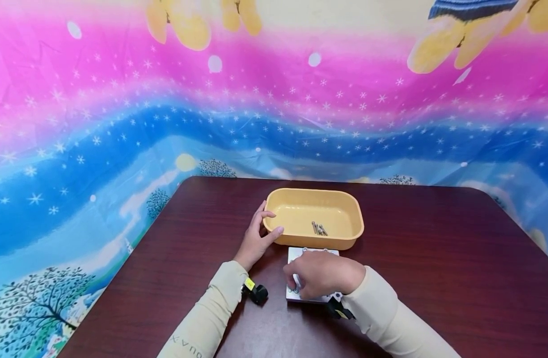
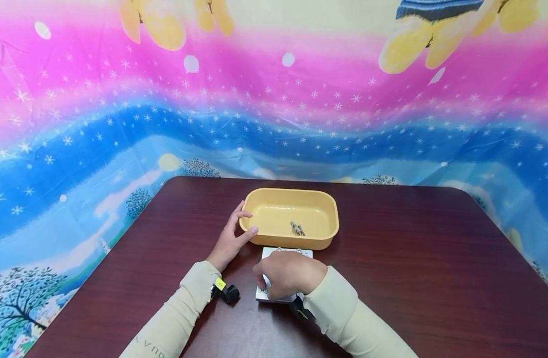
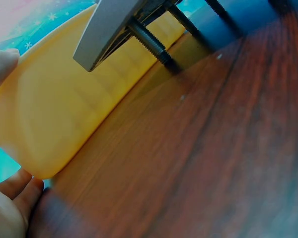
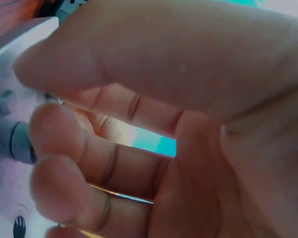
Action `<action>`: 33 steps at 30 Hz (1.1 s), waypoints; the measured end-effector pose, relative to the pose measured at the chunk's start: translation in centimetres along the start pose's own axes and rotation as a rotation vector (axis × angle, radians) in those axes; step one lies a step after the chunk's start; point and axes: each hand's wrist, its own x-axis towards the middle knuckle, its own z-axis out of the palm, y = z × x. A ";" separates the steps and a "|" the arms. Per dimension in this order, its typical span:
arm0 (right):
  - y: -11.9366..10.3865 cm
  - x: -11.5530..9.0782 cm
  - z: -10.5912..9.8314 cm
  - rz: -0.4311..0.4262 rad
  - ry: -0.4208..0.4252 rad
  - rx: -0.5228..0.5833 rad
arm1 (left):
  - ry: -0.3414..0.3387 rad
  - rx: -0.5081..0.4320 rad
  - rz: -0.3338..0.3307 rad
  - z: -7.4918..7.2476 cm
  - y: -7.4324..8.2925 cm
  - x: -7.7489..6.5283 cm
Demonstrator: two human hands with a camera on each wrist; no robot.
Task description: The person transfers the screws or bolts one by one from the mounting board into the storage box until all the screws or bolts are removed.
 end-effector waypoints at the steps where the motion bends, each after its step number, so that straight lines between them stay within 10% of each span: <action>1: -0.1 0.0 0.1 0.006 0.006 -0.014 | 0.000 0.000 0.002 0.0 0.0 0.0; 33: -0.2 0.3 0.4 0.040 0.030 -0.003 | 0.009 0.001 0.014 0.1 0.0 -0.2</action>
